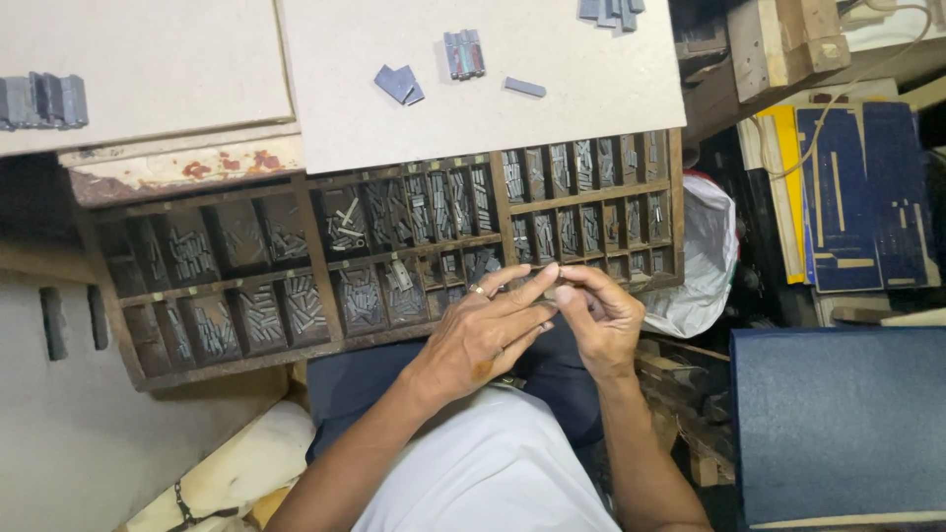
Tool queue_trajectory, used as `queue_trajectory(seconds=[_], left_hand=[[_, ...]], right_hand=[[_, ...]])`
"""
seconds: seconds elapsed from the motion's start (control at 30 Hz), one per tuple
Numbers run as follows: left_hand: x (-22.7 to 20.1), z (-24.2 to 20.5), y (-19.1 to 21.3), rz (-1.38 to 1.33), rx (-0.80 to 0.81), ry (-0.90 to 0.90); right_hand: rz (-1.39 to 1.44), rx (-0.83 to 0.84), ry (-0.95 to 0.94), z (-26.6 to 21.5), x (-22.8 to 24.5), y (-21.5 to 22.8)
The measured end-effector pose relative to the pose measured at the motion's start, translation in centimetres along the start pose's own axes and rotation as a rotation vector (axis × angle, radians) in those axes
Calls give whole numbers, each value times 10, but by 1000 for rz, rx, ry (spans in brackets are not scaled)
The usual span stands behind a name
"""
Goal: The person sits at a workbench and sorts small, rectangular metal parts by hand. They pick up pieces from a wooden drawer with compartments, inspect them, and place them into specific sections of the drawer or onto the white surface above.
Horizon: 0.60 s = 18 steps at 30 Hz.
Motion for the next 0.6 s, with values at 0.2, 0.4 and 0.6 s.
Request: queue_trajectory(seconds=[0.2, 0.4, 0.6], left_hand=[[15, -10, -9, -34, 69, 66], [20, -19, -12, -78, 102, 145], [28, -28, -5, -110, 136, 242]], right_hand=[[-103, -11, -57, 28, 2, -3], [-592, -329, 261, 169, -57, 73], [-694, -512, 238, 259, -96, 99]])
Point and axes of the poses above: each hand's wrist, its own z-axis towards the middle knuckle, its own y-axis out of the back of the hand, x = y × z, the point moved 7 cm from there along z, towards the middle knuckle, and after that the axes turned 12 degrees about -y, right-handed, at the moved point
